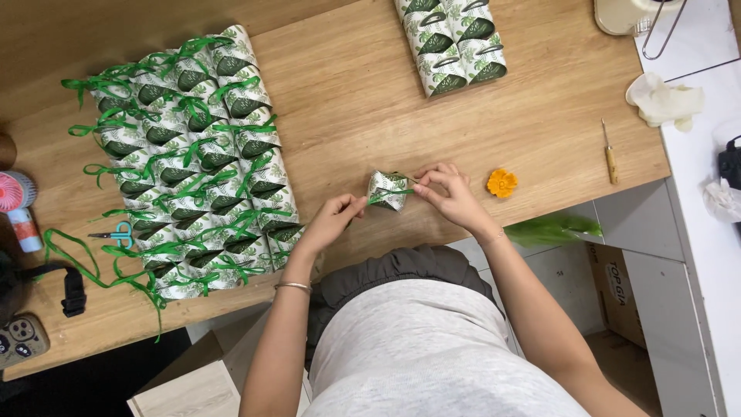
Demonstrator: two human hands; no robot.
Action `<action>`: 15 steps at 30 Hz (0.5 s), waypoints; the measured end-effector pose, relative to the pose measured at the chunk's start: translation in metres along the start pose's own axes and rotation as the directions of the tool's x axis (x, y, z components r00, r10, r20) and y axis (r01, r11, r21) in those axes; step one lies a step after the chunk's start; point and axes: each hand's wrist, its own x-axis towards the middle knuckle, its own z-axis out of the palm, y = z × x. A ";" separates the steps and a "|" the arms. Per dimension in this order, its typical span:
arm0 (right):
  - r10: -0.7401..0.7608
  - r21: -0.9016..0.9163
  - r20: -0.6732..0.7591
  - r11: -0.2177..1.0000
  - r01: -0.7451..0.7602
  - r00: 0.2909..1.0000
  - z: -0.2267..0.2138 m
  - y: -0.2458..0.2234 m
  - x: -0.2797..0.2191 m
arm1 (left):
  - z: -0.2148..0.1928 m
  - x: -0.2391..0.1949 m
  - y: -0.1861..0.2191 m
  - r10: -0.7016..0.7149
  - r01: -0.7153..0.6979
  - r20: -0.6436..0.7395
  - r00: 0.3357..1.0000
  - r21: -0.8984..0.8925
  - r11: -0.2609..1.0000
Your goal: Tying decorative green ribbons around small square packaged items and stacking them on a workbench.
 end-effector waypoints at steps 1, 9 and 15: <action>0.053 0.234 0.065 0.970 -0.067 0.997 0.002 0.006 -0.001 | -0.002 0.002 -0.006 -0.038 0.043 0.059 0.998 -0.075 0.996; 0.142 0.762 0.329 0.545 -0.351 0.934 0.019 -0.007 0.009 | 0.008 0.019 0.012 0.085 -0.032 0.068 0.994 -0.563 0.826; 0.181 0.895 0.215 0.356 -0.268 0.960 0.068 0.020 0.012 | 0.027 0.035 0.010 0.207 -0.190 -0.047 0.977 -0.626 0.756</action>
